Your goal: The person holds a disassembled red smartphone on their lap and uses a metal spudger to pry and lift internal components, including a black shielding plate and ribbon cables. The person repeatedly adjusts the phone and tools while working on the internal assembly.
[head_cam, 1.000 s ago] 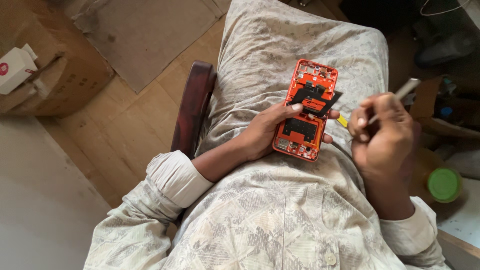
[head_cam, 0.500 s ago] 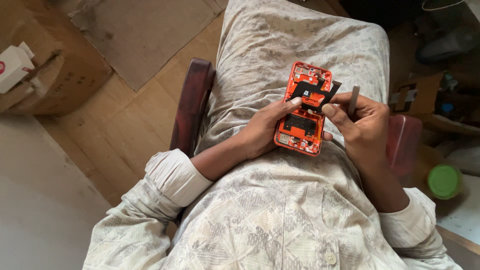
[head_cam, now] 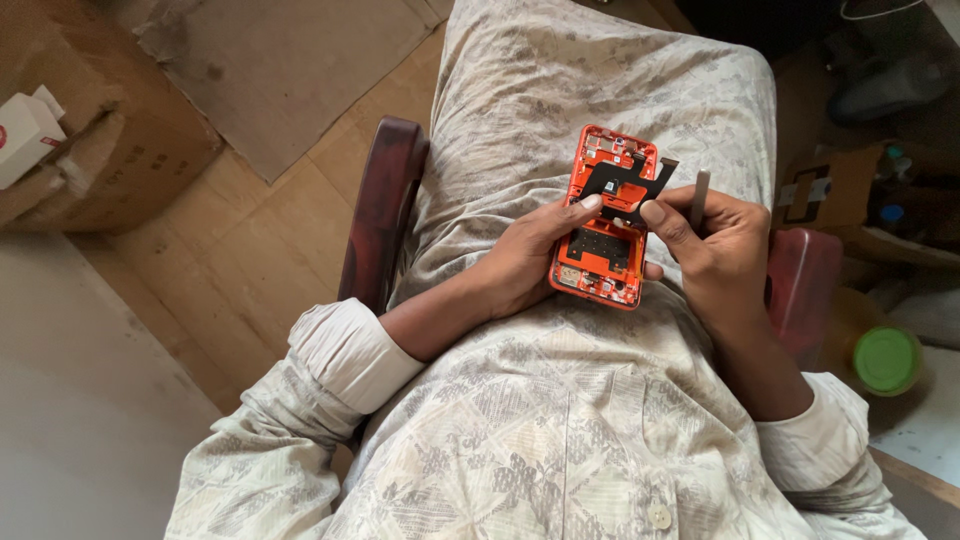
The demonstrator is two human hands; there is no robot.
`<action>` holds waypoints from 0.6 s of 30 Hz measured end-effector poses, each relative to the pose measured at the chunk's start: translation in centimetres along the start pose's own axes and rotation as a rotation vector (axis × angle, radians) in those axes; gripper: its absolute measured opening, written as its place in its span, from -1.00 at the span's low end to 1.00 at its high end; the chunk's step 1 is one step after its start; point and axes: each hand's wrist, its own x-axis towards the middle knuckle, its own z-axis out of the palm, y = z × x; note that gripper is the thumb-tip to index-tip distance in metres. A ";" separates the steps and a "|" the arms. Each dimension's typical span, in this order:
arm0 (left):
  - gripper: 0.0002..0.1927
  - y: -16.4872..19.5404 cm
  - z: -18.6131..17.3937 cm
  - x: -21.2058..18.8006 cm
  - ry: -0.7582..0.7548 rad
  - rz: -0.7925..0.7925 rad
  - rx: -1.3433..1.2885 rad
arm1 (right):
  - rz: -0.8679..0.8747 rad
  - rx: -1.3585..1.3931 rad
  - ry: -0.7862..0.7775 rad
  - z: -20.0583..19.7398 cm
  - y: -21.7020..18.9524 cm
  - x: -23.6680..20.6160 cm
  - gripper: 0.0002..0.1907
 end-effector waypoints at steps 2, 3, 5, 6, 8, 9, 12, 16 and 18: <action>-0.47 0.0 0.0 0.2 -0.014 0.013 0.010 | -0.011 -0.010 0.000 0.0 0.0 0.0 -0.82; -0.47 0.1 0.1 0.2 -0.020 0.020 0.015 | -0.022 -0.006 -0.006 -0.1 0.0 0.0 -0.82; -0.49 0.2 0.1 0.1 -0.035 0.019 0.022 | -0.027 -0.008 -0.002 -0.1 -0.1 -0.2 -0.81; -0.49 0.3 0.2 0.0 -0.044 0.018 0.026 | -0.023 -0.014 0.008 -0.1 -0.1 -0.3 -0.81; -0.50 0.4 0.3 -0.2 -0.033 0.020 0.036 | -0.035 -0.022 0.014 0.0 -0.1 -0.5 -0.82; -0.51 0.5 0.4 -0.3 -0.027 0.021 0.042 | -0.051 -0.023 0.010 0.0 -0.2 -0.6 -0.82; -0.51 0.6 0.5 -0.4 -0.014 0.036 0.076 | -0.081 -0.043 0.016 0.2 -0.3 -1.0 -0.85; -0.50 0.6 0.7 -0.4 -0.004 0.072 0.157 | -0.104 0.052 0.050 0.5 0.0 -1.6 -0.84; -0.50 0.6 0.8 -0.5 -0.007 0.099 0.218 | -0.183 -0.012 0.069 0.1 0.3 -2.0 -0.82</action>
